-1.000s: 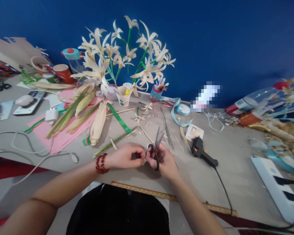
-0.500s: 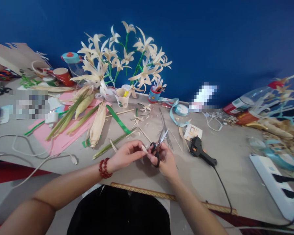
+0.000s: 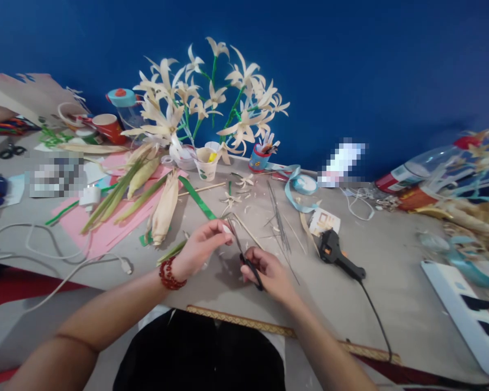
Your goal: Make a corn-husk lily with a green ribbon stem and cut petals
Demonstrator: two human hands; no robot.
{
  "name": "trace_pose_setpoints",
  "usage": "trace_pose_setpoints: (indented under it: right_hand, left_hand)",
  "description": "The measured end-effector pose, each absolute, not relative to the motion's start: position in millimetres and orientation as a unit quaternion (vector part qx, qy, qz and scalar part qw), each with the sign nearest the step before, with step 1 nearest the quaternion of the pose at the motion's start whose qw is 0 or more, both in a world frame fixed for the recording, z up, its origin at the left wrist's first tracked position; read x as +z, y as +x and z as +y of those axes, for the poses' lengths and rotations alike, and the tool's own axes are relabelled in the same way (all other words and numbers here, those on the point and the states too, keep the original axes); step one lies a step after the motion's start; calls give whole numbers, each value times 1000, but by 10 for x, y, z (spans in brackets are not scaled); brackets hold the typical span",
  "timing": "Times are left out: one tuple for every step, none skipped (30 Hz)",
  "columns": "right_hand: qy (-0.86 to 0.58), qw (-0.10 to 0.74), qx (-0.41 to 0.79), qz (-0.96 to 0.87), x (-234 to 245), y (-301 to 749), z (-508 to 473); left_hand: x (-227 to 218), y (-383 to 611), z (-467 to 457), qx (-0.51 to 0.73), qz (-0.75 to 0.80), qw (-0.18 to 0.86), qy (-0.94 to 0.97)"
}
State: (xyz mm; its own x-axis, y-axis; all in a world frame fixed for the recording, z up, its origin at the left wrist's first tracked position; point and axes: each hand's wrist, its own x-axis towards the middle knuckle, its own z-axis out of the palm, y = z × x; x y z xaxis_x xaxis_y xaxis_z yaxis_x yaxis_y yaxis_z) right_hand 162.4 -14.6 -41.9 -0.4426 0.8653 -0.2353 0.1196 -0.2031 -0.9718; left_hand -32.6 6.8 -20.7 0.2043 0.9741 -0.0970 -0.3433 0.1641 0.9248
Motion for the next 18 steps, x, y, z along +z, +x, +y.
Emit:
trace_pose_setpoints:
  right_hand:
    - [-439, 288, 643, -558, -410, 1623, -148]
    - [-437, 283, 648, -555, -397, 1622, -149]
    - [-436, 279, 654, -552, -383, 1621, -149]
    - [-433, 276, 660, -548, -370, 1620, -150]
    - [-430, 275, 666, -544, -358, 1620, -149]
    - [-428, 275, 671, -540, -350, 1620, -149]
    - [-425, 275, 676, -536, -344, 1619, -148]
    - [-423, 276, 679, -532, -341, 1618, -148]
    - [-421, 277, 682, -530, -340, 1617, -147]
    - [-418, 276, 684, -530, -342, 1614, -147]
    - [-414, 276, 687, -530, -347, 1611, -148]
    - [-410, 277, 689, -530, -352, 1607, -149]
    - [-408, 278, 690, -529, -359, 1602, -151]
    - [-407, 280, 692, -527, -366, 1596, -153]
    - [-406, 281, 692, -526, -371, 1590, -155]
    - [-406, 284, 692, -525, -375, 1584, -157]
    - [-405, 287, 690, -527, -376, 1577, -158]
    - [-405, 288, 687, -530, -377, 1571, -159]
  left_hand:
    - [-211, -331, 65, 499, 384, 665, 403]
    - [-216, -336, 63, 498, 382, 670, 397]
    - [-221, -342, 62, 497, 381, 674, 393]
    - [-225, -348, 63, 499, 379, 676, 388]
    - [-227, -355, 63, 501, 377, 678, 383]
    - [-228, -360, 64, 504, 375, 680, 378]
    - [-227, -364, 64, 506, 373, 682, 373]
    - [-225, -365, 62, 508, 372, 685, 367]
    - [-222, -363, 58, 510, 371, 688, 359]
    - [-221, -358, 53, 513, 371, 691, 349]
    - [-221, -349, 45, 517, 369, 695, 338]
    - [-224, -337, 36, 522, 365, 699, 325]
    - [-228, -324, 26, 527, 360, 704, 312]
    - [-236, -309, 17, 533, 352, 709, 299]
    - [-245, -293, 9, 539, 342, 715, 286]
    - [-256, -279, 3, 545, 333, 719, 274]
    - [-268, -266, -2, 550, 325, 724, 261]
    - [-280, -254, -5, 553, 319, 729, 248]
